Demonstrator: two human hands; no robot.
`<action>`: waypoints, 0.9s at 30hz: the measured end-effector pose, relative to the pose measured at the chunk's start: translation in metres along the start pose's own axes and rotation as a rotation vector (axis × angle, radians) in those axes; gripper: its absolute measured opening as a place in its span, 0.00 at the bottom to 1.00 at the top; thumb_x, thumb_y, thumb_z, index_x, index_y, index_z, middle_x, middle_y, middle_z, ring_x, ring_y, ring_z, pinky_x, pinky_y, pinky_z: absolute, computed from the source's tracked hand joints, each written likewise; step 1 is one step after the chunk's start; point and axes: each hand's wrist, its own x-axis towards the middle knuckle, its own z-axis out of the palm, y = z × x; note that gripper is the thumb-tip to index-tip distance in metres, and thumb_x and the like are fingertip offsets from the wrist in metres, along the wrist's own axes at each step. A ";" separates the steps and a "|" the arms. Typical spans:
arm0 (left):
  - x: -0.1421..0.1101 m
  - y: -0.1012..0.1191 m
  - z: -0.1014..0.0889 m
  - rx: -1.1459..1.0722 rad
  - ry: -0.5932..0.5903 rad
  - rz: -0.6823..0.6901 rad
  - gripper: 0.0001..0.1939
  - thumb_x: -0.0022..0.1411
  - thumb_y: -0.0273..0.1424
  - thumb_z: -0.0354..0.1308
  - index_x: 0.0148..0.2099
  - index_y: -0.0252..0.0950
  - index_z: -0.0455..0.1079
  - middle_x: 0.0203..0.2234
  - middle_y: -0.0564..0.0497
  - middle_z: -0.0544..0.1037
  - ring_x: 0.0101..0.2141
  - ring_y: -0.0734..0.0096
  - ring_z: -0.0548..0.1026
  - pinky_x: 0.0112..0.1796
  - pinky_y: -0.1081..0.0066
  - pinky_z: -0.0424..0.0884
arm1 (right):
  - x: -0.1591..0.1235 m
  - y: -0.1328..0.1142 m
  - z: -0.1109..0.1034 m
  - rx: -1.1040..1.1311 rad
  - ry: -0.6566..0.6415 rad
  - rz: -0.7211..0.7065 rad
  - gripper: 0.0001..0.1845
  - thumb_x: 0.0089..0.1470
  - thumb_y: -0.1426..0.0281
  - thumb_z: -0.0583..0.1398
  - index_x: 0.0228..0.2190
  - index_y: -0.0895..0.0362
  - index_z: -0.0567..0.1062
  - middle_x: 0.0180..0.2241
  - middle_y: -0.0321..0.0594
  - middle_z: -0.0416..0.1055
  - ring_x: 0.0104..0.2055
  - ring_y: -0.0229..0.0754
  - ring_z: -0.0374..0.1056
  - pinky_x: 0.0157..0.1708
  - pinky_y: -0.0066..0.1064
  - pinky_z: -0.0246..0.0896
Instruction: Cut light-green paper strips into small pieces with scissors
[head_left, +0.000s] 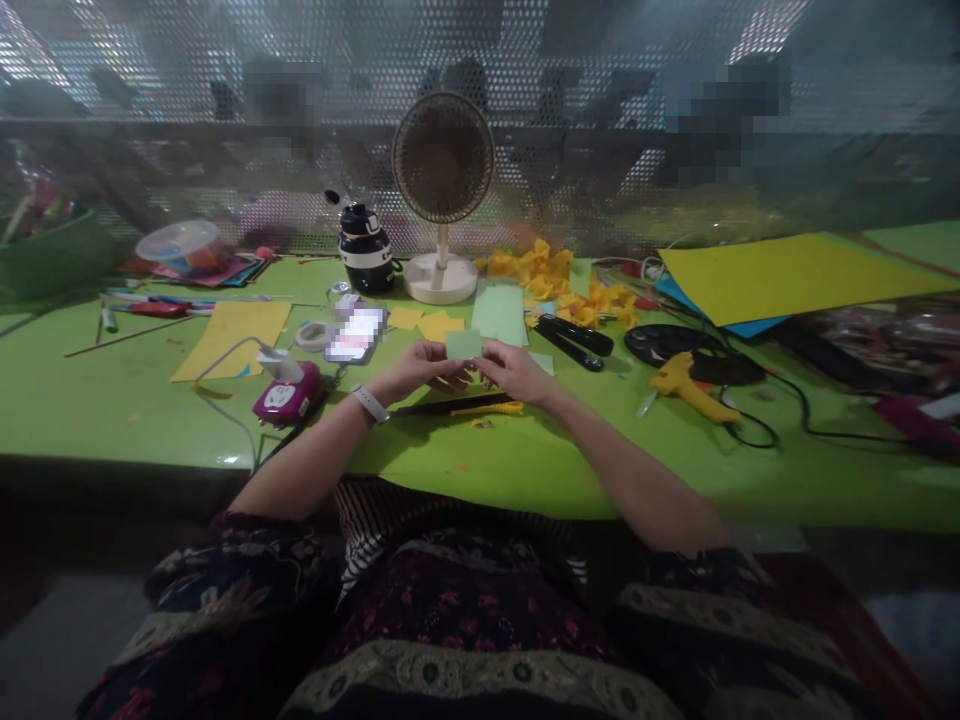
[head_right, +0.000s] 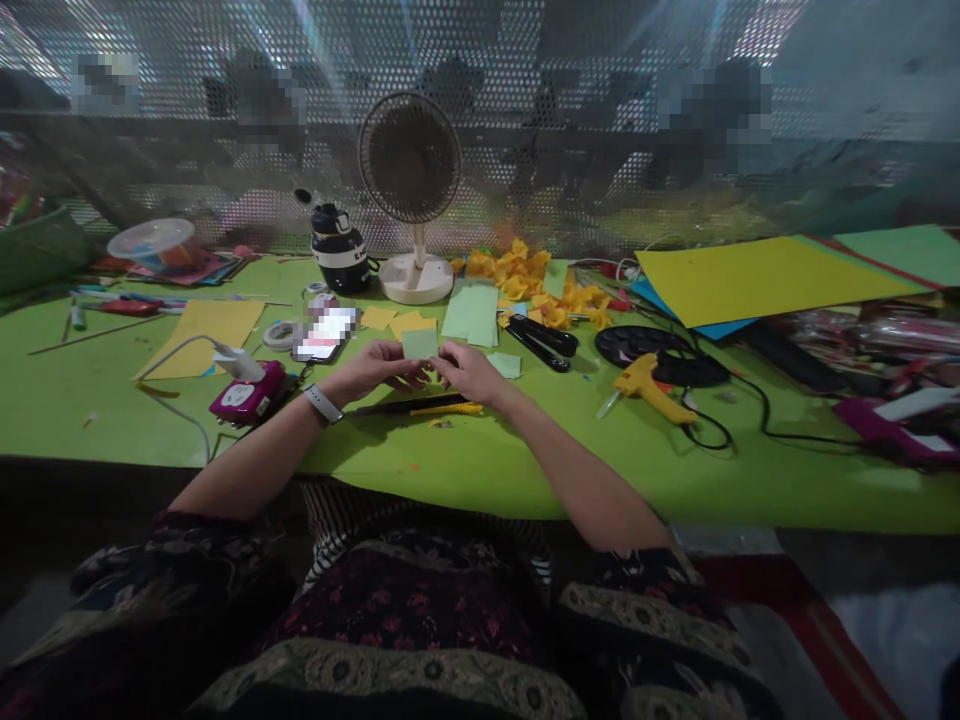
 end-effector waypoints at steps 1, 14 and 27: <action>0.000 0.000 -0.001 0.011 -0.011 -0.004 0.16 0.54 0.37 0.73 0.40 0.31 0.79 0.32 0.41 0.85 0.31 0.67 0.83 0.33 0.70 0.80 | 0.000 -0.001 0.000 0.004 -0.002 0.012 0.11 0.62 0.65 0.59 0.27 0.54 0.67 0.24 0.32 0.69 0.26 0.38 0.67 0.29 0.30 0.63; -0.001 0.014 -0.017 0.073 -0.117 -0.069 0.12 0.59 0.34 0.71 0.34 0.30 0.74 0.35 0.41 0.85 0.32 0.68 0.84 0.35 0.70 0.80 | -0.002 -0.010 -0.006 0.027 0.008 0.070 0.13 0.63 0.68 0.61 0.26 0.55 0.68 0.25 0.35 0.71 0.26 0.36 0.67 0.31 0.29 0.66; 0.000 0.011 -0.001 0.028 0.058 0.005 0.11 0.58 0.32 0.71 0.35 0.30 0.74 0.31 0.42 0.84 0.32 0.67 0.83 0.34 0.71 0.78 | -0.004 -0.013 -0.003 0.096 0.031 0.120 0.13 0.61 0.68 0.64 0.27 0.56 0.70 0.24 0.34 0.71 0.26 0.35 0.68 0.30 0.27 0.66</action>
